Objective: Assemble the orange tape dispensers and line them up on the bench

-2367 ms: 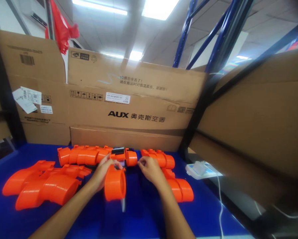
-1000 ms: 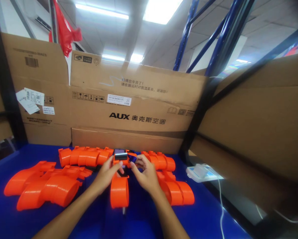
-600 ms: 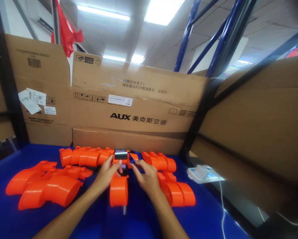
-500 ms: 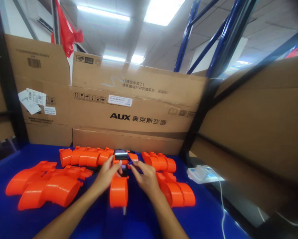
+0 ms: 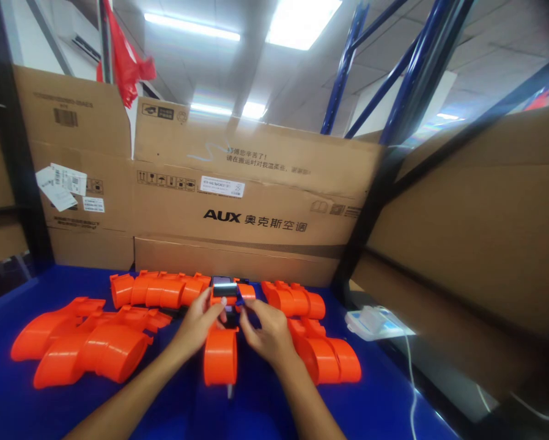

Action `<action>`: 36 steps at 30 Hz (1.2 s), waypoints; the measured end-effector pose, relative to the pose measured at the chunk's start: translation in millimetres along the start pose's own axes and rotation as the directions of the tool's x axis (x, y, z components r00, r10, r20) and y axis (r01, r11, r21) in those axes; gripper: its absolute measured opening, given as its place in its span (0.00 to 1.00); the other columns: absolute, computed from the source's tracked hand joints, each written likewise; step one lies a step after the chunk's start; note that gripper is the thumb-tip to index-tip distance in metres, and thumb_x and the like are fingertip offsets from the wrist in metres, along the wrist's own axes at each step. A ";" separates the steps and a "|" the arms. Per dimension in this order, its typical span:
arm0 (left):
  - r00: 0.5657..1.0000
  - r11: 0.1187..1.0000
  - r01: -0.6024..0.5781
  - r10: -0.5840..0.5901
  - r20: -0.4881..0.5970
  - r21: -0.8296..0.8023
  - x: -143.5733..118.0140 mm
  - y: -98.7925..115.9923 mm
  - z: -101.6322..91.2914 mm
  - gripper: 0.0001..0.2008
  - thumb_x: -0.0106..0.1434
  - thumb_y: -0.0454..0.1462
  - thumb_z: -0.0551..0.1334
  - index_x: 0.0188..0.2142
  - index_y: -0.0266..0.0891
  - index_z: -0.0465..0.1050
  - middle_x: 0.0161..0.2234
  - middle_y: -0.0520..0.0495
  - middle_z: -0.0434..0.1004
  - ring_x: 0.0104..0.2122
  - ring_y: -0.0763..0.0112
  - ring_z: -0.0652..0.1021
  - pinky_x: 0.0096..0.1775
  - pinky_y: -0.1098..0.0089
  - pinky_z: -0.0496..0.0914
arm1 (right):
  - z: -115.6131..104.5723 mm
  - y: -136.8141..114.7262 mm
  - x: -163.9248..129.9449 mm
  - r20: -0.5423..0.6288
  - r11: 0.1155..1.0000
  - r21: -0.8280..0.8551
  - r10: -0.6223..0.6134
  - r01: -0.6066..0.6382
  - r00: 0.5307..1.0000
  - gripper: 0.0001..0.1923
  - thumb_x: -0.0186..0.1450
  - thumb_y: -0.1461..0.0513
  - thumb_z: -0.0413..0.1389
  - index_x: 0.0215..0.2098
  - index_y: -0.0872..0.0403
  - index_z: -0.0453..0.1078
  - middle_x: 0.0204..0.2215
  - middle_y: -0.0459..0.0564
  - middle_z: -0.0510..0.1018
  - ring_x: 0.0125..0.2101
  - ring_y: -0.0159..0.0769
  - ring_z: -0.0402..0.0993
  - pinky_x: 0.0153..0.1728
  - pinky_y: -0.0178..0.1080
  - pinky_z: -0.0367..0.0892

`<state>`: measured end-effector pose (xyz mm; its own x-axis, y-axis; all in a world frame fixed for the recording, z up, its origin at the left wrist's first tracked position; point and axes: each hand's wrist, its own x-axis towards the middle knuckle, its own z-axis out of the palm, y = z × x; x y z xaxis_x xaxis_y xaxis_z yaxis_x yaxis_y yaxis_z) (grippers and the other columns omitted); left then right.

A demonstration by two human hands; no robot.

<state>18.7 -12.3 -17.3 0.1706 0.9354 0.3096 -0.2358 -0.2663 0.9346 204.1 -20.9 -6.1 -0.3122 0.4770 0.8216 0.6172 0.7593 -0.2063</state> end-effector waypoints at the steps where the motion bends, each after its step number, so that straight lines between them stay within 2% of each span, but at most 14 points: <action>1: 1.000 1.000 0.001 -0.001 -0.001 0.001 -0.3 -0.1 0.4 0.18 0.61 0.49 0.64 0.42 0.37 0.70 0.26 0.51 0.72 0.23 0.72 0.72 0.28 0.72 0.69 | 0.5 -0.2 0.0 -0.011 1.000 -0.012 0.003 -0.003 1.000 0.06 0.67 0.66 0.54 0.41 0.53 0.71 0.30 0.51 0.81 0.29 0.38 0.79 0.33 0.37 0.73; 7: 1.000 1.000 -0.005 0.005 0.003 -0.003 -1.2 -2.6 1.0 0.18 0.62 0.48 0.63 0.42 0.37 0.69 0.27 0.51 0.72 0.24 0.71 0.73 0.31 0.70 0.71 | 1.9 3.7 3.0 -0.016 0.999 -0.021 -0.036 0.036 0.999 0.08 0.65 0.67 0.54 0.43 0.53 0.69 0.33 0.53 0.80 0.33 0.40 0.78 0.35 0.40 0.74; 14: 1.000 1.000 -0.001 0.001 -0.004 -0.010 -0.9 -1.3 2.0 0.18 0.61 0.48 0.63 0.42 0.38 0.69 0.27 0.52 0.72 0.24 0.72 0.72 0.29 0.72 0.69 | 1.3 8.2 3.8 0.014 0.997 0.005 -0.074 0.074 0.997 0.12 0.66 0.68 0.54 0.47 0.52 0.68 0.41 0.56 0.80 0.42 0.43 0.79 0.42 0.43 0.75; 19: 0.999 1.000 -0.018 0.017 -0.034 -0.023 0.9 -2.1 2.4 0.17 0.61 0.48 0.64 0.40 0.38 0.70 0.25 0.53 0.72 0.24 0.72 0.72 0.30 0.72 0.69 | 3.6 5.0 2.9 0.005 0.996 -0.001 -0.085 0.085 0.996 0.12 0.67 0.68 0.53 0.48 0.52 0.69 0.42 0.56 0.80 0.43 0.43 0.78 0.45 0.44 0.75; 22: 0.999 0.998 -0.010 0.007 -0.051 -0.067 1.9 -2.5 2.6 0.17 0.59 0.48 0.66 0.38 0.38 0.71 0.25 0.52 0.74 0.24 0.72 0.73 0.31 0.72 0.69 | 2.2 2.0 3.0 -0.017 0.996 0.064 -0.057 0.058 0.998 0.13 0.67 0.67 0.54 0.49 0.52 0.71 0.42 0.55 0.80 0.44 0.43 0.78 0.45 0.45 0.74; 25: 0.998 0.984 0.039 -0.048 -0.047 -0.173 1.4 -0.9 3.8 0.17 0.58 0.48 0.67 0.37 0.36 0.72 0.27 0.48 0.77 0.24 0.72 0.74 0.29 0.73 0.68 | -0.3 -0.2 5.4 -0.050 0.981 0.190 0.040 -0.029 0.998 0.11 0.67 0.65 0.56 0.47 0.50 0.73 0.42 0.55 0.81 0.42 0.44 0.78 0.45 0.47 0.74; 27: 0.995 0.964 0.092 -0.101 -0.021 -0.247 0.4 1.1 4.8 0.19 0.57 0.47 0.68 0.40 0.35 0.73 0.29 0.45 0.79 0.22 0.72 0.75 0.27 0.73 0.68 | -0.6 -1.1 8.6 -0.083 0.936 0.319 0.180 -0.145 0.980 0.11 0.68 0.61 0.55 0.48 0.51 0.73 0.41 0.54 0.81 0.41 0.44 0.78 0.43 0.46 0.74; 29: 0.988 0.943 0.149 -0.150 0.020 -0.296 -0.6 3.1 5.6 0.25 0.57 0.46 0.69 0.50 0.37 0.71 0.30 0.44 0.81 0.21 0.71 0.76 0.27 0.72 0.69 | 0.5 -1.9 12.5 -0.063 0.837 0.473 0.345 -0.277 0.936 0.15 0.70 0.58 0.52 0.53 0.51 0.70 0.42 0.55 0.80 0.40 0.42 0.78 0.40 0.43 0.74; 31: 0.979 0.927 0.202 -0.192 0.063 -0.317 -1.4 4.1 6.0 0.37 0.56 0.45 0.70 0.62 0.42 0.59 0.33 0.44 0.82 0.20 0.69 0.78 0.27 0.69 0.71 | 2.0 -2.7 15.8 0.042 0.712 0.595 0.437 -0.374 0.898 0.19 0.71 0.55 0.50 0.58 0.51 0.65 0.44 0.54 0.79 0.40 0.41 0.77 0.39 0.41 0.74; 34: 0.950 0.903 0.298 -0.251 0.184 -0.309 -2.8 4.1 6.6 0.49 0.57 0.45 0.70 0.69 0.48 0.41 0.36 0.42 0.82 0.22 0.62 0.81 0.29 0.63 0.75 | 2.9 -4.0 18.0 0.245 0.568 0.689 0.402 -0.450 0.882 0.21 0.71 0.51 0.49 0.58 0.50 0.65 0.45 0.53 0.78 0.42 0.41 0.77 0.42 0.43 0.73; 36: 0.926 0.892 0.341 -0.265 0.268 -0.297 -4.8 4.1 7.8 0.50 0.57 0.46 0.69 0.70 0.48 0.39 0.35 0.41 0.82 0.24 0.56 0.82 0.29 0.60 0.75 | 2.6 -4.6 17.8 0.327 0.494 0.724 0.370 -0.482 0.870 0.21 0.70 0.49 0.49 0.55 0.49 0.66 0.46 0.52 0.77 0.43 0.43 0.76 0.41 0.43 0.74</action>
<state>24.4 -19.7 -13.6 0.4768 0.8748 0.0861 -0.4365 0.1507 0.8870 193.8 -14.7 8.1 -0.2796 0.8403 0.4645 -0.0672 0.4654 -0.8825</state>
